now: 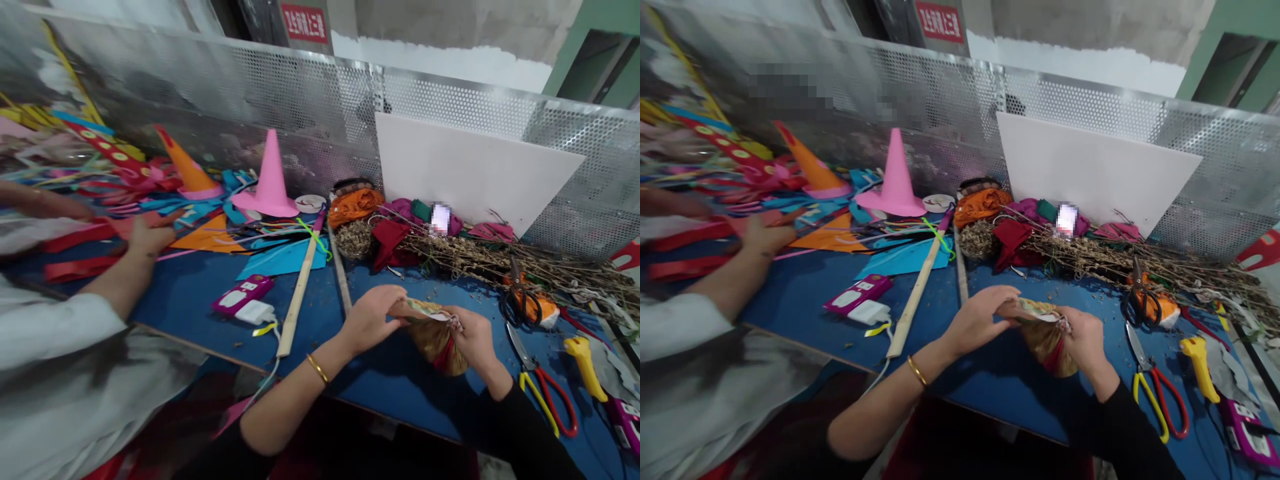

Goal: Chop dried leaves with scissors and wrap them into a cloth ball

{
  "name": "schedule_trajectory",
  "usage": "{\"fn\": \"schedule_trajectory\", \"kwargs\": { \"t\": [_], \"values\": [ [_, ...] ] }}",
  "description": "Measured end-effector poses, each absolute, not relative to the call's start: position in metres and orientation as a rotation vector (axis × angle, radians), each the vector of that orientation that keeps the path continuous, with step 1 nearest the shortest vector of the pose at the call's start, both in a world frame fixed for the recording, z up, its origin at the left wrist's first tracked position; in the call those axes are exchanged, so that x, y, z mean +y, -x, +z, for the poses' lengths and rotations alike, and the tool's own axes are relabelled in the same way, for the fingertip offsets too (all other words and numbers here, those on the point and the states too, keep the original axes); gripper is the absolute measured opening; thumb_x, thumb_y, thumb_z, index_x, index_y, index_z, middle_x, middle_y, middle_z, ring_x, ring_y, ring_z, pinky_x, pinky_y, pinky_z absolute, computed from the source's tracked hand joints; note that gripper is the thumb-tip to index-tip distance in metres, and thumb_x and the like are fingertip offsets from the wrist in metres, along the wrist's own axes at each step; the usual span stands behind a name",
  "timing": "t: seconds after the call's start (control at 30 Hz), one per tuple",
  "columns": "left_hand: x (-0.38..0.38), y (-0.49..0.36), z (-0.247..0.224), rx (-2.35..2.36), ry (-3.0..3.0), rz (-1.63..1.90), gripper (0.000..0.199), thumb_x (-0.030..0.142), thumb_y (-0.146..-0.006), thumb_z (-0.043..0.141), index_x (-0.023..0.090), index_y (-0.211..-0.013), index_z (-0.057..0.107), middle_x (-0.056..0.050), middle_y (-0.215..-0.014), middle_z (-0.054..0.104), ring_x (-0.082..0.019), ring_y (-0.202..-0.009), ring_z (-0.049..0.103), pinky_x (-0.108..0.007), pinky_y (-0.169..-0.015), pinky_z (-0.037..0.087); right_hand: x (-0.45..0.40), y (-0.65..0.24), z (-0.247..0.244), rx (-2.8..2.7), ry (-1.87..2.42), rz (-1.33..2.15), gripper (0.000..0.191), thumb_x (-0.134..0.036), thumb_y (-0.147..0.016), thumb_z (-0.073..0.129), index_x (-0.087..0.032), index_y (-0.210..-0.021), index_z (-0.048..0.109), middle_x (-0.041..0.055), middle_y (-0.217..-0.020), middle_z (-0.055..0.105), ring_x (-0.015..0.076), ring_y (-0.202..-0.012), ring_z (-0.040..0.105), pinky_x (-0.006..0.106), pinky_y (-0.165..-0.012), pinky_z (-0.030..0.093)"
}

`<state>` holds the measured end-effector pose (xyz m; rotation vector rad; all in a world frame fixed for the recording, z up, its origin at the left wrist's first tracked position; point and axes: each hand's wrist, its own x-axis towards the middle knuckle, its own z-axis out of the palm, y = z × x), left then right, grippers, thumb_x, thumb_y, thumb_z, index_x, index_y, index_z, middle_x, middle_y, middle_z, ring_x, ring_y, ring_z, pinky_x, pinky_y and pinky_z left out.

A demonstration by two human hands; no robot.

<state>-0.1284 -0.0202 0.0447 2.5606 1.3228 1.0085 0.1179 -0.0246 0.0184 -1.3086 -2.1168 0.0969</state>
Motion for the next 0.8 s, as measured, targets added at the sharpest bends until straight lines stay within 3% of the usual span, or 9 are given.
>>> {"fn": "schedule_trajectory", "kwargs": {
  "t": [0.1,0.27,0.43,0.67,0.8],
  "values": [
    [-0.024,0.144,0.038,1.329,-2.578,0.998,0.011,0.017,-0.08,0.061,0.019,-0.091,0.061,-0.005,-0.104,0.067,-0.018,-0.096,0.063,-0.031,-0.082,0.052,-0.018,-0.109,0.019,-2.128,1.29,0.077,0.029,-0.022,-0.087,0.044,-0.025,-0.101,0.069,0.0007,-0.087,0.074,0.0162,-0.074,0.068,0.023,-0.063,0.044],
    [-0.041,0.157,0.038,1.318,-2.651,1.435,0.006,0.014,-0.083,0.058,0.02,-0.08,0.06,-0.004,-0.097,0.07,-0.018,-0.1,0.061,-0.038,-0.097,0.044,-0.02,-0.102,0.005,-2.133,1.214,-0.108,0.031,-0.022,-0.088,0.043,-0.021,-0.107,0.068,0.0045,-0.092,0.074,0.0174,-0.075,0.066,0.026,-0.066,0.045],
    [-0.049,0.156,0.034,1.091,-2.834,1.165,0.011,0.014,-0.085,0.054,0.022,-0.089,0.061,0.002,-0.082,0.072,-0.013,-0.088,0.065,-0.039,-0.105,0.038,-0.026,-0.108,-0.002,-2.137,1.189,-0.159,0.031,-0.018,-0.086,0.044,-0.021,-0.105,0.069,0.0059,-0.09,0.073,0.0174,-0.074,0.064,0.027,-0.066,0.044],
    [-0.035,0.149,0.023,1.273,-2.729,1.285,0.033,0.005,-0.086,0.043,0.02,-0.112,0.058,-0.004,-0.103,0.072,-0.013,-0.096,0.066,-0.041,-0.107,0.036,-0.025,-0.114,-0.004,-2.136,1.198,-0.123,0.031,-0.024,-0.089,0.043,-0.021,-0.107,0.068,0.0059,-0.091,0.073,0.0173,-0.074,0.064,0.027,-0.066,0.043],
    [-0.026,0.147,0.028,1.364,-2.851,1.172,0.032,0.01,-0.085,0.047,0.022,-0.112,0.06,-0.004,-0.105,0.07,-0.016,-0.099,0.063,-0.043,-0.108,0.036,-0.026,-0.113,-0.007,-2.142,1.212,-0.121,0.03,-0.023,-0.09,0.043,-0.022,-0.107,0.068,0.0057,-0.094,0.073,0.0169,-0.076,0.064,0.027,-0.067,0.043]
  ]
}}
